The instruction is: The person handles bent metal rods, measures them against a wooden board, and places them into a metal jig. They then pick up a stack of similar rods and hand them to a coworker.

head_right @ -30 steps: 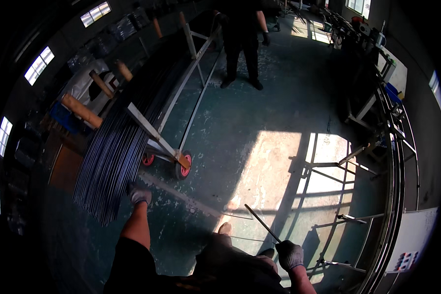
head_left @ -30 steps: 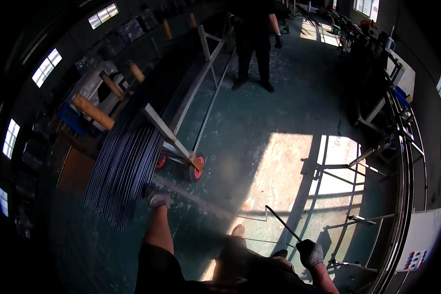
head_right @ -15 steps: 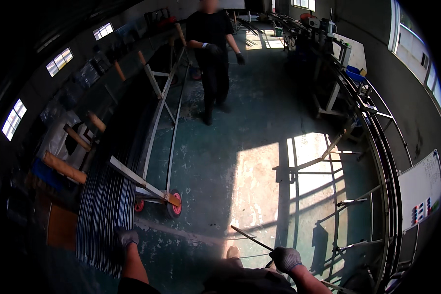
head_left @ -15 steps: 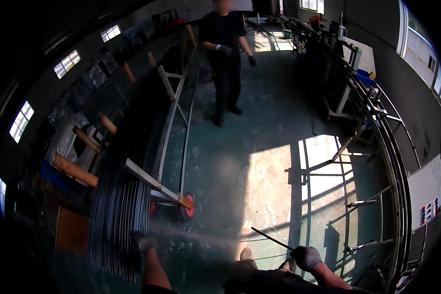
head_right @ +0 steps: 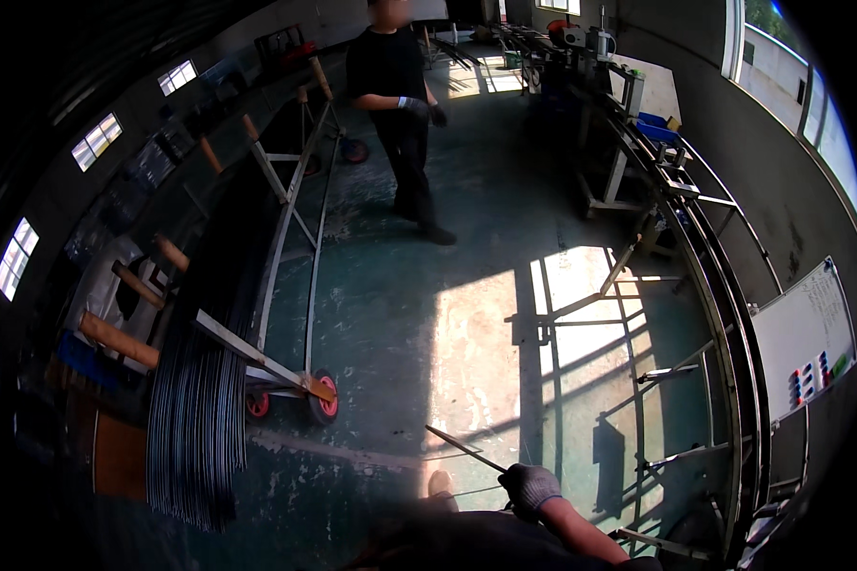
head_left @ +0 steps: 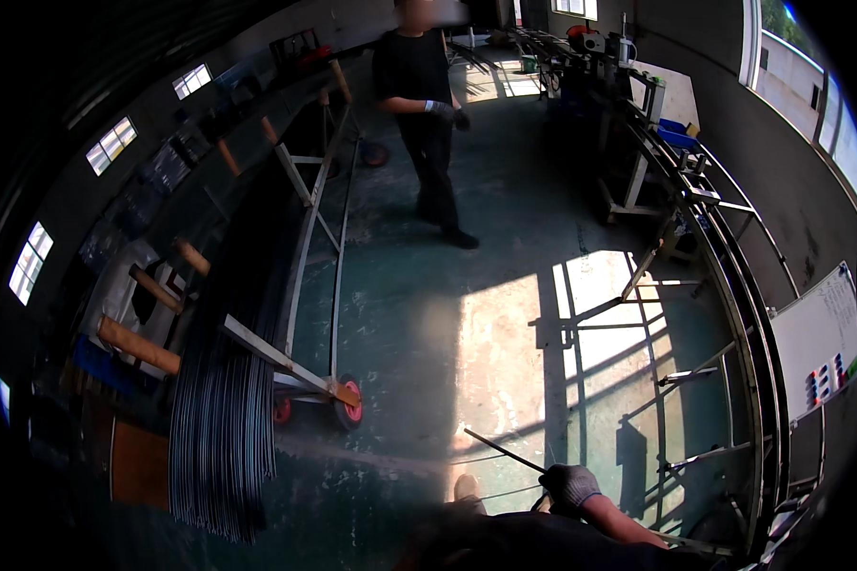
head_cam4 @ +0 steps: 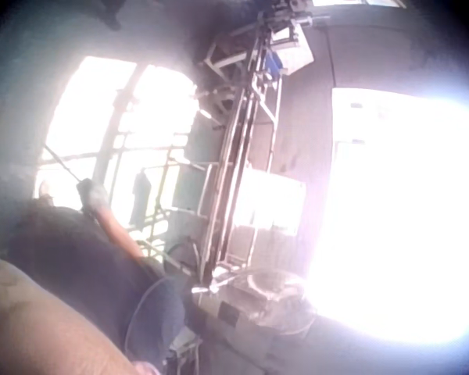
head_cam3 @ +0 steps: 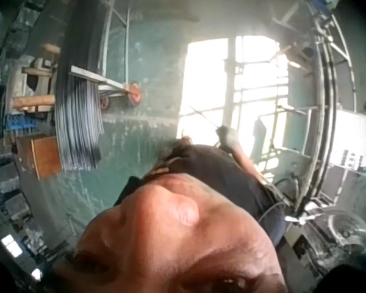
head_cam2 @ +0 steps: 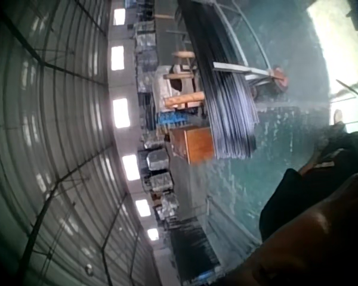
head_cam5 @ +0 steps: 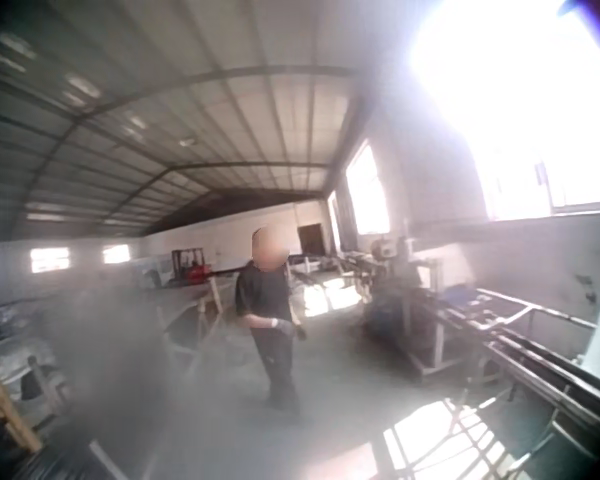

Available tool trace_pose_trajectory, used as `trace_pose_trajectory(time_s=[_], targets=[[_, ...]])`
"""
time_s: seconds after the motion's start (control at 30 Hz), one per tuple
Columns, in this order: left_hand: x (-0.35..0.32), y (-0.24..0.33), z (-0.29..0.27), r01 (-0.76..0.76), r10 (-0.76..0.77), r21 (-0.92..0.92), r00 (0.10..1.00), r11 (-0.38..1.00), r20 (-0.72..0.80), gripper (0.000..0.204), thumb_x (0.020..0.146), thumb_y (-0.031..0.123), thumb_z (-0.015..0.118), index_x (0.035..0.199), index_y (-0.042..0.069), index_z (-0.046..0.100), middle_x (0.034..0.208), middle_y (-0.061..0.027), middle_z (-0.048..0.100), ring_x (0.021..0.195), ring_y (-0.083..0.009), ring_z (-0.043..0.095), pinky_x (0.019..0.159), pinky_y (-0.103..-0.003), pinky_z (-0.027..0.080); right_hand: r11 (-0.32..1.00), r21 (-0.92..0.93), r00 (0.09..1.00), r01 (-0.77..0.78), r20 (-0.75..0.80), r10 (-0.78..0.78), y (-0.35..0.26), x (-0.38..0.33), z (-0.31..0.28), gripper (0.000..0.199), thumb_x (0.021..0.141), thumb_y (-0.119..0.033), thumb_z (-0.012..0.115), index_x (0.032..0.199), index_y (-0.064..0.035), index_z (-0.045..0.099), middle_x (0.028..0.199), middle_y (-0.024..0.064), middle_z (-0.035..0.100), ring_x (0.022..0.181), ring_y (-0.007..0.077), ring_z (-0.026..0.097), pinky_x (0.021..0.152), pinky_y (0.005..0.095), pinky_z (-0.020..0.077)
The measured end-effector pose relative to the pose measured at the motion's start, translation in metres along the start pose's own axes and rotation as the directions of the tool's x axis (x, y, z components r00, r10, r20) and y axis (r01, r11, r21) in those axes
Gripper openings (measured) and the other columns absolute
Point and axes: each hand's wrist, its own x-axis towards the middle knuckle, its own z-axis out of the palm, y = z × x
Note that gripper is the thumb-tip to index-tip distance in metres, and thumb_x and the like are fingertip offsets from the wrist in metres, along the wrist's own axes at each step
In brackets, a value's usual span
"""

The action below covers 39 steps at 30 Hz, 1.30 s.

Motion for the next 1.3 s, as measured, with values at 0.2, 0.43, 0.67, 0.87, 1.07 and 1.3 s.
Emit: trace_pose_trajectory(time_s=[0.2,0.43,0.67,0.87,1.07,1.3], targets=[[-0.005,-0.034,-0.009,0.011,-0.011,0.182,1.000,0.983,0.000,0.035,0.101,0.039,0.060,0.114,0.013,0.080,0.115,-0.0166,0.079,0.111,-0.0379,0.076,0.093,-0.052,0.060,0.983,0.142,0.993,-0.118,0.000,0.119,0.014,-0.005,0.000,0.039,0.103,-0.045,0.064,0.109,-0.0106,0.080,0.106,0.0189,0.078,0.102,0.0431,0.074,0.087,0.0527,0.0589],[-0.003,-0.055,-0.018,-0.054,0.124,0.417,0.982,0.907,-0.142,0.027,0.100,0.034,0.064,0.106,0.017,0.084,0.110,-0.0139,0.081,0.106,-0.0347,0.079,0.086,-0.052,0.062,0.987,0.132,0.996,-0.087,-0.004,0.089,0.010,-0.007,-0.011,0.041,0.102,-0.047,0.065,0.105,-0.0090,0.080,0.103,0.0206,0.078,0.100,0.0449,0.074,0.086,0.0551,0.0581],[0.000,-0.006,-0.005,-0.024,0.020,-0.029,0.991,0.999,-0.132,0.029,0.100,0.036,0.066,0.110,0.016,0.083,0.113,-0.0148,0.081,0.108,-0.0342,0.078,0.089,-0.050,0.061,0.958,0.213,0.981,-0.195,0.032,0.192,0.021,-0.003,0.000,0.037,0.104,-0.044,0.060,0.109,-0.0110,0.077,0.105,0.0185,0.078,0.098,0.0440,0.074,0.085,0.0549,0.0591],[0.005,0.025,-0.011,0.087,-0.095,-0.163,0.994,0.983,-0.044,0.033,0.101,0.040,0.065,0.115,0.016,0.082,0.115,-0.0157,0.081,0.110,-0.0349,0.077,0.091,-0.049,0.061,0.911,0.261,0.948,-0.319,0.105,0.302,0.024,-0.010,-0.010,0.042,0.104,-0.049,0.060,0.109,-0.0108,0.078,0.102,0.0189,0.079,0.099,0.0431,0.075,0.087,0.0533,0.0588],[0.008,0.025,-0.020,0.215,-0.225,-0.214,0.974,0.953,-0.023,0.037,0.102,0.043,0.064,0.119,0.015,0.082,0.117,-0.0167,0.080,0.112,-0.0356,0.077,0.093,-0.047,0.060,0.875,0.346,0.941,-0.339,0.118,0.318,0.050,-0.027,0.021,0.042,0.105,-0.049,0.059,0.109,-0.0118,0.076,0.096,0.0214,0.079,0.092,0.0457,0.076,0.083,0.0582,0.0587],[0.022,0.057,0.004,0.232,-0.229,-0.189,0.973,0.954,0.040,0.042,0.103,0.046,0.064,0.124,0.015,0.081,0.120,-0.0178,0.080,0.114,-0.0364,0.075,0.096,-0.046,0.059,0.876,0.395,0.957,-0.276,0.030,0.288,0.074,-0.048,0.023,0.043,0.105,-0.050,0.059,0.104,-0.0111,0.076,0.093,0.0205,0.078,0.089,0.0452,0.076,0.081,0.0592,0.0574]])
